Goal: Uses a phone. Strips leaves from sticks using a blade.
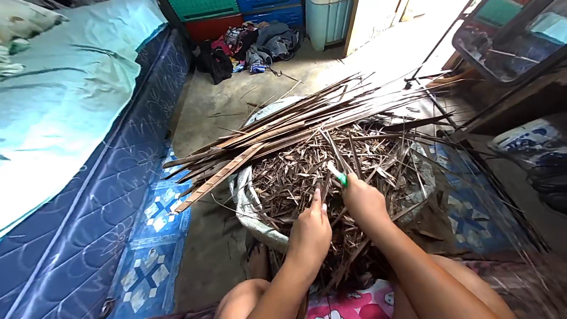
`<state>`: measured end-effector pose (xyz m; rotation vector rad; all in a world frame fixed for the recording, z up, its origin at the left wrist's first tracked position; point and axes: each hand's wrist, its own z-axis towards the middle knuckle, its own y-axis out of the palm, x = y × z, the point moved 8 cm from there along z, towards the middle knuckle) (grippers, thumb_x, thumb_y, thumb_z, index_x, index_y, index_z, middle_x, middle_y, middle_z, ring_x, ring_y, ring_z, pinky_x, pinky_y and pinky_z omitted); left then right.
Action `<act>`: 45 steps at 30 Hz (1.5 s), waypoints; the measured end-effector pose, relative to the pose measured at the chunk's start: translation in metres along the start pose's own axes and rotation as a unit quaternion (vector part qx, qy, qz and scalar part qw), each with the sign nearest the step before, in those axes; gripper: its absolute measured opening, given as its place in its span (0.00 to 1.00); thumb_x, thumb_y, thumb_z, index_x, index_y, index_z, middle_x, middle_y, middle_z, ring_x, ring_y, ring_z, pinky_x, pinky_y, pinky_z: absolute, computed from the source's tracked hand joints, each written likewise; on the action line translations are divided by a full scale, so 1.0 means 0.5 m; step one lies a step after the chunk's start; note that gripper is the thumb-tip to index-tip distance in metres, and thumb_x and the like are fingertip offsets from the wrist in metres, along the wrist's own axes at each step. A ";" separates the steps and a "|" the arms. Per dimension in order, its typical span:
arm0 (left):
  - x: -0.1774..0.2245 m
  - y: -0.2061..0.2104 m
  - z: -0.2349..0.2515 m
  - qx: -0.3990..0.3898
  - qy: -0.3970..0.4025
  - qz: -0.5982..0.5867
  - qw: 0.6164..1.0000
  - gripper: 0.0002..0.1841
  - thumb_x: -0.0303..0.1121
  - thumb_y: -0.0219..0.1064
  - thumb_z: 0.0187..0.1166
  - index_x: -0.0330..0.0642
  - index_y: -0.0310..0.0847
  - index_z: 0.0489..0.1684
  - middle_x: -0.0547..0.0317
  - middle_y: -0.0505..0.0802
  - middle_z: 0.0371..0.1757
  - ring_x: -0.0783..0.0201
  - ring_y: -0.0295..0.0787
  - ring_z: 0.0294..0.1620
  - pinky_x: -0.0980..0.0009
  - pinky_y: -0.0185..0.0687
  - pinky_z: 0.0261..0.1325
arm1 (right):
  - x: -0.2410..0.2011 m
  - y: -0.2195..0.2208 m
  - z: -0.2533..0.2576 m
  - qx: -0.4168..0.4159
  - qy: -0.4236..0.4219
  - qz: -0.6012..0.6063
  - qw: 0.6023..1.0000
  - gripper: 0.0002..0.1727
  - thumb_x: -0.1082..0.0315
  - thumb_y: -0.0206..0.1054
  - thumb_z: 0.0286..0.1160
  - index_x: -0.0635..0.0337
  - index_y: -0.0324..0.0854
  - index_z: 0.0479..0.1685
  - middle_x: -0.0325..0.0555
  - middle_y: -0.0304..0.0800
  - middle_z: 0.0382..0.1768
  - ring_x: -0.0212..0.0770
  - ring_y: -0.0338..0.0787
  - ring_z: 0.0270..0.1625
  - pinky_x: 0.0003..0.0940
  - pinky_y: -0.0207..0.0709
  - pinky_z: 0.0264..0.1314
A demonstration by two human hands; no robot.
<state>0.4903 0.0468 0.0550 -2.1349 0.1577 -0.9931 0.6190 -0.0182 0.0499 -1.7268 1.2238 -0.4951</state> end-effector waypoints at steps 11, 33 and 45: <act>-0.006 -0.023 0.001 0.022 -0.002 -0.018 1.000 0.20 0.32 0.46 0.94 0.31 0.78 0.70 0.39 0.92 0.51 0.46 0.91 0.55 0.49 0.81 0.63 | -0.047 0.048 -0.095 -0.090 -0.103 0.001 0.991 0.15 0.61 0.53 0.92 0.62 0.76 0.63 0.59 0.91 0.50 0.60 0.93 0.58 0.57 0.83 0.55; -0.011 -0.014 0.006 0.033 0.014 -0.054 0.998 0.23 0.39 0.47 0.96 0.37 0.75 0.80 0.51 0.90 0.32 0.58 0.87 0.31 0.59 0.84 0.46 | -0.037 0.019 -0.053 -0.014 -0.060 -0.014 0.998 0.16 0.65 0.52 0.91 0.62 0.76 0.66 0.60 0.92 0.52 0.60 0.94 0.58 0.57 0.85 0.53; -0.012 -0.006 -0.007 0.006 0.028 -0.101 0.994 0.24 0.40 0.47 0.95 0.41 0.71 0.85 0.61 0.84 0.23 0.66 0.79 0.23 0.67 0.80 0.37 | 0.037 -0.044 0.022 0.021 0.006 0.072 0.997 0.18 0.59 0.49 0.94 0.61 0.76 0.68 0.60 0.90 0.57 0.60 0.91 0.63 0.60 0.80 0.61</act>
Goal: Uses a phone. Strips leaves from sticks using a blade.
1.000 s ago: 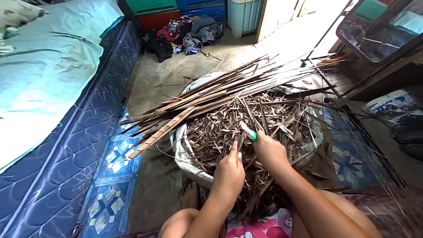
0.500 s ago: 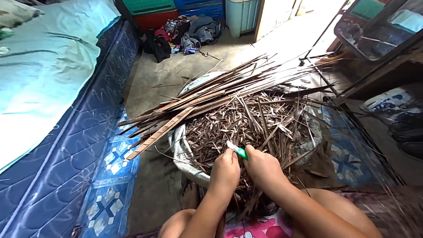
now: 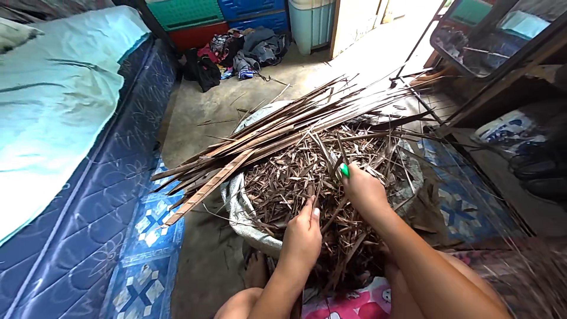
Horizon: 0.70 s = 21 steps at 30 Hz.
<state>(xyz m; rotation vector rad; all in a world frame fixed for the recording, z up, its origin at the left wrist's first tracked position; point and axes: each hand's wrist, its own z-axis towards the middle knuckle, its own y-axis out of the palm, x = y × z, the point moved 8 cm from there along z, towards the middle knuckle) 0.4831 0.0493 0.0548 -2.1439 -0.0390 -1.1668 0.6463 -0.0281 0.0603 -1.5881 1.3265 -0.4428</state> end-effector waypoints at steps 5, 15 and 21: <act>-0.009 -0.013 0.011 0.007 -0.013 -0.066 0.998 0.18 0.37 0.49 0.95 0.35 0.80 0.64 0.64 0.80 0.19 0.69 0.78 0.20 0.70 0.78 0.33 | -0.047 0.059 -0.092 -0.115 -0.122 0.038 0.985 0.17 0.58 0.54 0.91 0.61 0.81 0.57 0.59 0.90 0.45 0.60 0.91 0.53 0.62 0.80 0.54; -0.005 -0.008 0.018 -0.006 -0.015 -0.183 0.983 0.14 0.34 0.48 0.95 0.35 0.79 0.52 0.68 0.78 0.15 0.76 0.66 0.11 0.79 0.61 0.17 | -0.067 0.056 -0.081 0.048 -0.142 -0.044 0.988 0.13 0.64 0.58 0.86 0.63 0.81 0.56 0.59 0.93 0.43 0.60 0.96 0.49 0.56 0.84 0.44; -0.005 0.002 0.002 -0.034 -0.014 -0.213 0.976 0.21 0.32 0.47 0.94 0.38 0.75 0.79 0.68 0.76 0.15 0.75 0.64 0.09 0.78 0.60 0.14 | -0.011 0.012 -0.016 0.019 -0.035 0.002 0.999 0.16 0.63 0.54 0.91 0.61 0.77 0.66 0.61 0.91 0.55 0.62 0.92 0.61 0.62 0.81 0.58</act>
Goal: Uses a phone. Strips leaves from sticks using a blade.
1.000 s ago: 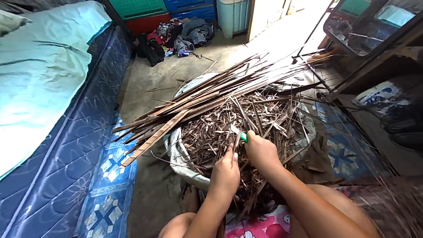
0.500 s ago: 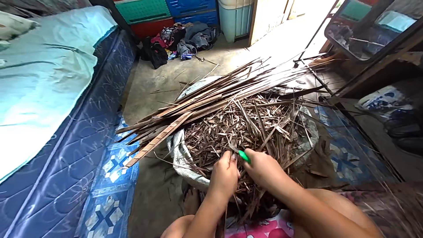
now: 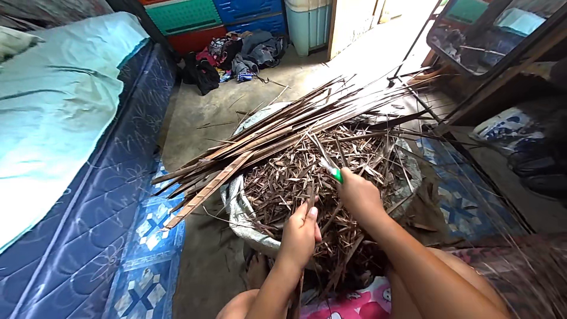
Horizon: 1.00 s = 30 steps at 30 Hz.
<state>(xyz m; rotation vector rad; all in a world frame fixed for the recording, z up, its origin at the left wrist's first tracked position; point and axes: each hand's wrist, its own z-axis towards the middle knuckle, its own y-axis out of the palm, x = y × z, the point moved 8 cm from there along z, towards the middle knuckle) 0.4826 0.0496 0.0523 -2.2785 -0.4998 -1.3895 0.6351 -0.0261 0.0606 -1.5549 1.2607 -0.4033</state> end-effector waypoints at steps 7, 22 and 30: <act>-0.002 0.011 0.002 -0.033 -0.028 0.000 0.999 0.18 0.35 0.48 0.95 0.34 0.76 0.72 0.64 0.83 0.18 0.76 0.68 0.09 0.79 0.64 0.13 | -0.017 0.030 0.000 -0.069 -0.124 0.361 0.922 0.12 0.60 0.57 0.89 0.56 0.82 0.54 0.35 0.76 0.30 0.29 0.73 0.26 0.29 0.69 0.31; 0.012 0.011 -0.016 0.007 -0.009 0.286 0.958 0.28 0.36 0.47 0.94 0.50 0.53 0.95 0.43 0.93 0.50 0.50 0.91 0.42 0.51 0.84 0.55 | -0.015 0.024 -0.028 -0.108 -0.075 0.049 0.990 0.20 0.62 0.52 0.91 0.54 0.75 0.75 0.60 0.91 0.54 0.61 0.91 0.59 0.63 0.79 0.59; 0.028 0.014 -0.030 0.028 0.021 0.322 0.946 0.28 0.35 0.47 0.94 0.50 0.55 0.95 0.43 0.93 0.58 0.48 0.92 0.52 0.49 0.83 0.62 | 0.005 -0.007 0.007 -0.023 -0.009 -0.018 1.000 0.19 0.62 0.52 0.92 0.55 0.76 0.74 0.60 0.91 0.58 0.62 0.91 0.63 0.63 0.80 0.60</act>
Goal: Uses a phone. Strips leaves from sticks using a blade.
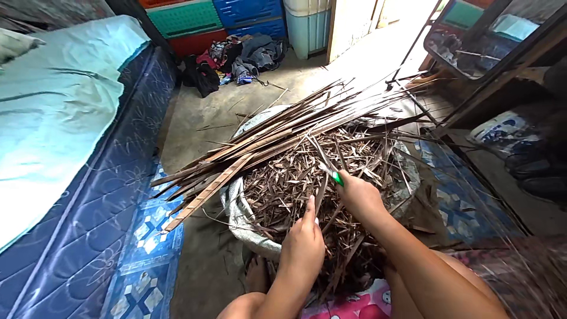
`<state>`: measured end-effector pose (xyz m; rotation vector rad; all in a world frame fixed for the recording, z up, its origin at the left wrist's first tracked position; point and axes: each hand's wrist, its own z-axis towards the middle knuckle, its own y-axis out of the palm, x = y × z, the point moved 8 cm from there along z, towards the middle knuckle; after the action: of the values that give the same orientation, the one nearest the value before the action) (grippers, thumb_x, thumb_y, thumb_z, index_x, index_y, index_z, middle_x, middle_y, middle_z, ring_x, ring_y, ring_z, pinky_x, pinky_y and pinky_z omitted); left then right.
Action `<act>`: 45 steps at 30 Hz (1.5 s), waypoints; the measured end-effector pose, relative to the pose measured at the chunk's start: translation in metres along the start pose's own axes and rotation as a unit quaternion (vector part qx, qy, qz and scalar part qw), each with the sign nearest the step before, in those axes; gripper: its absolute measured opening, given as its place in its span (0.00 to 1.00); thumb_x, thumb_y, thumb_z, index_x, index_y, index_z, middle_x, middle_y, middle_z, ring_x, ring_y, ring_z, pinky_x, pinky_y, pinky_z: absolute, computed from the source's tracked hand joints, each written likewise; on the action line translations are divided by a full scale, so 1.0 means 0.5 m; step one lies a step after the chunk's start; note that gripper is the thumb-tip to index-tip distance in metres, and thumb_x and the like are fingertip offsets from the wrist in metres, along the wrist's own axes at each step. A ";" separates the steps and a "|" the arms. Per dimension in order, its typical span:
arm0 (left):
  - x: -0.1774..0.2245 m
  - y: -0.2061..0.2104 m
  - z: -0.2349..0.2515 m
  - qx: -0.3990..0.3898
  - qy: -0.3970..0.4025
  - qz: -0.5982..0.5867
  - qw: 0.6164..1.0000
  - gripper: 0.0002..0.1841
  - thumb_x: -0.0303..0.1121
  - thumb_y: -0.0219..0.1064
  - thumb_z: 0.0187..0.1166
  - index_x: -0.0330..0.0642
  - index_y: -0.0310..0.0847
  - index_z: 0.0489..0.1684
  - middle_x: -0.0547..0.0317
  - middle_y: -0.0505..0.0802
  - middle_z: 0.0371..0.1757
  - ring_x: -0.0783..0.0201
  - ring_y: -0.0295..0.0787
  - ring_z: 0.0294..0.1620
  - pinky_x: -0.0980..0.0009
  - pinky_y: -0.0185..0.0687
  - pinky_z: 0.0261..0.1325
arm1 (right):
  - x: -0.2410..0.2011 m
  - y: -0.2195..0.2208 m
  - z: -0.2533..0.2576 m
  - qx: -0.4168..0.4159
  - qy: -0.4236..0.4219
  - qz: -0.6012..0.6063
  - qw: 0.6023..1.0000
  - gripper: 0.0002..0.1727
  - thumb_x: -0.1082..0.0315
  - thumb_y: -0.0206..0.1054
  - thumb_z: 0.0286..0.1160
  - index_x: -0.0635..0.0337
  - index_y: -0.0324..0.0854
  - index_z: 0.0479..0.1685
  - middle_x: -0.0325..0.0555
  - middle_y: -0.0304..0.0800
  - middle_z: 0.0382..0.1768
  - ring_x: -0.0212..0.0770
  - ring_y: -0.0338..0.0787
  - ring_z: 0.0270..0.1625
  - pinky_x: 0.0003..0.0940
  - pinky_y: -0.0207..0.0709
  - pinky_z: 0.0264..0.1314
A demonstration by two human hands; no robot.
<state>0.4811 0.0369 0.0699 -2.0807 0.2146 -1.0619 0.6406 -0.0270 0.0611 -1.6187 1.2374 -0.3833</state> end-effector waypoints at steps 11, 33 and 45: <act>-0.035 -0.014 0.033 0.009 -0.044 -0.047 0.998 0.27 0.40 0.47 0.95 0.43 0.62 0.91 0.42 0.94 0.55 0.48 0.92 0.56 0.48 0.82 0.66 | -0.045 0.036 -0.092 -0.079 -0.119 0.064 0.988 0.17 0.57 0.55 0.90 0.62 0.80 0.57 0.60 0.89 0.41 0.61 0.91 0.48 0.63 0.80 0.49; -0.030 -0.015 0.036 -0.013 -0.105 0.013 0.994 0.20 0.35 0.48 0.94 0.30 0.81 0.64 0.39 0.91 0.54 0.45 0.90 0.59 0.47 0.80 0.65 | -0.076 0.107 -0.134 -0.198 -0.086 0.024 0.976 0.16 0.60 0.51 0.93 0.62 0.77 0.61 0.60 0.89 0.49 0.60 0.91 0.57 0.59 0.80 0.57; -0.026 0.001 0.031 0.019 -0.036 0.006 0.999 0.25 0.37 0.45 0.96 0.40 0.67 0.88 0.40 0.93 0.61 0.45 0.92 0.61 0.47 0.81 0.68 | -0.032 0.033 -0.055 -0.084 -0.027 0.040 0.995 0.18 0.60 0.52 0.92 0.63 0.77 0.64 0.63 0.89 0.54 0.63 0.90 0.60 0.63 0.80 0.59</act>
<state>0.4847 0.0512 0.0560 -2.0764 0.1697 -0.9737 0.6048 -0.0269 0.0641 -1.7044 1.3166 -0.1882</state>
